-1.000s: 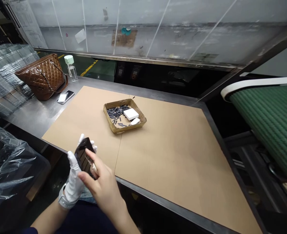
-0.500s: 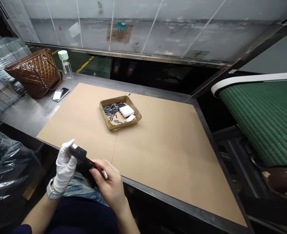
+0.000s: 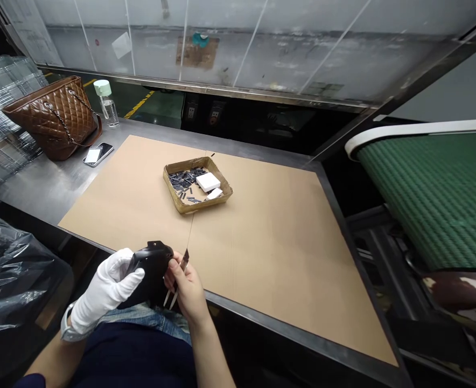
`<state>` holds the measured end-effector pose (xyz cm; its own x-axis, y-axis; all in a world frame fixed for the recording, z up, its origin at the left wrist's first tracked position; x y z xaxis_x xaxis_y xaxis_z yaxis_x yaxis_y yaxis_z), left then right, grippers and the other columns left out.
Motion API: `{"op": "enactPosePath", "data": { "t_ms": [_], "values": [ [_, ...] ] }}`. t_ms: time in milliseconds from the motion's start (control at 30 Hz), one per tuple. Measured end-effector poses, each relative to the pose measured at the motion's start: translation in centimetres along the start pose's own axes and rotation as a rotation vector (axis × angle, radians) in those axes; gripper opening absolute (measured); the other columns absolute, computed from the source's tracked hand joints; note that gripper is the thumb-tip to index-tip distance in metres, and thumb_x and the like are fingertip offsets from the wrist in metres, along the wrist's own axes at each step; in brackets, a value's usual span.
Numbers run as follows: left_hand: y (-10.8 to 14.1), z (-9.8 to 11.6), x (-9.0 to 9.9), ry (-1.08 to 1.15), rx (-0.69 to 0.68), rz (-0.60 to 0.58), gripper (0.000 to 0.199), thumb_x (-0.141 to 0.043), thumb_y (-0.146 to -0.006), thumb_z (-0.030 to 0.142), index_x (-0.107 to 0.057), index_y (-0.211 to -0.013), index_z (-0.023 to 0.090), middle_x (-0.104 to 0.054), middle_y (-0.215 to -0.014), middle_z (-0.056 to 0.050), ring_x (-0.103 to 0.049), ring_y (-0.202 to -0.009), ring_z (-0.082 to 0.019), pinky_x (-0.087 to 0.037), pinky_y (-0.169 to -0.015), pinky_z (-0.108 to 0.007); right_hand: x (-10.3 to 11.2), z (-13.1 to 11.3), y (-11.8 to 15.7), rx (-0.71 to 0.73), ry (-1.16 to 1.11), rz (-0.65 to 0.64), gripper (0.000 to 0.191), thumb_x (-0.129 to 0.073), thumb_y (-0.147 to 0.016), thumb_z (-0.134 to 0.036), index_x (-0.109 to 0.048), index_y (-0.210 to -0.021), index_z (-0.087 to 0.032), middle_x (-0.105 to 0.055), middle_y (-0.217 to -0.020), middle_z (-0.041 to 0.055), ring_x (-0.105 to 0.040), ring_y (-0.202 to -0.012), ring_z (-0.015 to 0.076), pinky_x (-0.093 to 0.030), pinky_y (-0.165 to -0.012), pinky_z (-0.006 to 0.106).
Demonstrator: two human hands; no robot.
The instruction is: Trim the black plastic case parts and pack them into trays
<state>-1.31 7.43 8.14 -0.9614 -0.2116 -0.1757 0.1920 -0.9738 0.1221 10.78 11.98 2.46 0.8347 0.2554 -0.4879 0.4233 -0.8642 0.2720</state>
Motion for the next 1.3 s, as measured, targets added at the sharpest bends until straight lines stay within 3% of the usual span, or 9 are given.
{"op": "enactPosePath", "data": {
  "t_ms": [100, 367, 600, 733, 833, 900, 1000, 1167, 1300],
  "values": [
    [-0.6, -0.8, 0.0, 0.169, 0.102, 0.033, 0.017, -0.068, -0.079, 0.032, -0.067, -0.090, 0.019, -0.068, -0.086, -0.003, -0.062, -0.079, -0.016, -0.048, -0.079, -0.027, -0.7, -0.1, 0.4, -0.036, -0.043, -0.033, 0.045, -0.072, -0.068, -0.059, -0.051, -0.068, -0.019, -0.028, -0.045, -0.0115, -0.021, -0.040, 0.0039, -0.019, -0.038, 0.017],
    [-0.3, -5.5, -0.2, 0.560, 0.371, 0.081, 0.020, -0.065, -0.082, 0.034, -0.070, -0.091, 0.017, -0.070, -0.087, -0.001, -0.064, -0.077, -0.013, -0.050, -0.081, -0.026, -2.3, -0.3, 1.0, -0.134, -0.201, -0.125, 0.036, -0.067, -0.076, -0.052, -0.059, -0.076, -0.017, -0.039, -0.042, -0.0105, -0.025, -0.035, 0.0027, -0.020, -0.035, 0.014],
    [-0.6, -5.6, 0.4, 0.451, 0.321, 0.143, 0.028, -0.061, -0.084, 0.039, -0.069, -0.097, 0.016, -0.073, -0.092, -0.005, -0.069, -0.081, -0.018, -0.053, -0.082, -0.032, -1.6, 1.2, 0.9, -0.222, -0.140, -0.059, 0.043, -0.072, -0.069, -0.057, -0.053, -0.073, -0.018, -0.041, -0.045, -0.0098, -0.029, -0.035, 0.0024, -0.021, -0.034, 0.014],
    [-1.0, -5.7, 0.9, 0.393, 0.277, 0.191, 0.034, -0.057, -0.086, 0.041, -0.065, -0.107, 0.015, -0.072, -0.100, -0.009, -0.069, -0.087, -0.022, -0.054, -0.083, -0.036, -1.1, 2.6, 1.2, -0.249, -0.007, -0.056, 0.051, -0.075, -0.066, -0.056, -0.058, -0.095, -0.018, -0.045, -0.051, -0.0095, -0.032, -0.038, 0.0027, -0.024, -0.035, 0.014],
    [-1.2, -7.0, 1.5, 0.483, 0.256, 0.263, 0.035, -0.061, -0.084, 0.038, -0.063, -0.111, 0.017, -0.070, -0.108, -0.009, -0.066, -0.101, -0.023, -0.052, -0.089, -0.036, -1.0, 2.3, 1.3, -0.149, 0.122, -0.065, 0.059, -0.069, -0.073, -0.053, -0.054, -0.120, -0.020, -0.058, -0.066, -0.0038, -0.047, -0.046, 0.0074, -0.037, -0.039, 0.017],
    [-1.3, -8.1, 1.5, 0.569, 0.249, 0.290, 0.035, -0.064, -0.081, 0.035, -0.062, -0.113, 0.021, -0.069, -0.112, -0.007, -0.061, -0.111, -0.022, -0.048, -0.095, -0.035, -1.6, 0.6, 1.3, 0.032, 0.346, -0.087, 0.054, -0.063, -0.081, -0.044, -0.051, -0.129, -0.022, -0.067, -0.092, 0.0042, -0.064, -0.071, 0.0146, -0.053, -0.059, 0.024],
    [-1.1, -9.6, 0.6, 0.663, 0.303, 0.246, 0.038, -0.066, -0.078, 0.040, -0.063, -0.112, 0.022, -0.066, -0.117, -0.008, -0.056, -0.120, -0.024, -0.042, -0.104, -0.039, -4.5, -1.0, 1.8, 0.263, 0.841, -0.233, 0.050, -0.054, -0.087, -0.026, -0.046, -0.137, -0.022, -0.064, -0.119, 0.0095, -0.063, -0.103, 0.0221, -0.052, -0.089, 0.036],
    [-0.8, -9.4, -0.3, 0.861, 0.373, 0.209, 0.033, -0.064, -0.077, 0.039, -0.067, -0.104, 0.020, -0.069, -0.111, -0.008, -0.061, -0.112, -0.023, -0.041, -0.105, -0.040, -7.8, -0.9, 2.6, 0.349, 1.292, -0.430, 0.051, -0.049, -0.093, -0.031, -0.043, -0.138, -0.011, -0.069, -0.099, 0.0126, -0.067, -0.088, 0.0257, -0.056, -0.076, 0.038],
    [-1.9, -7.5, 0.7, 0.988, 0.330, 0.284, 0.030, -0.058, -0.076, 0.035, -0.070, -0.092, 0.012, -0.072, -0.092, -0.010, -0.068, -0.087, -0.022, -0.050, -0.094, -0.039, -6.6, -3.3, 3.4, 0.412, 1.186, -0.285, 0.040, -0.033, -0.098, -0.033, -0.047, -0.132, -0.018, -0.067, -0.104, 0.0101, -0.066, -0.093, 0.0206, -0.055, -0.079, 0.032]
  ]
}}
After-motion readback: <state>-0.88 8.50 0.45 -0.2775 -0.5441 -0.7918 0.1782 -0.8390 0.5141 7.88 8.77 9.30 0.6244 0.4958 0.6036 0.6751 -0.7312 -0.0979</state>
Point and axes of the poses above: each hand's wrist, its own y-axis away from the middle knuckle, its own x-axis out of the back of the hand, z = x × y, the point moved 10 cm from there along -y, towards the middle knuckle
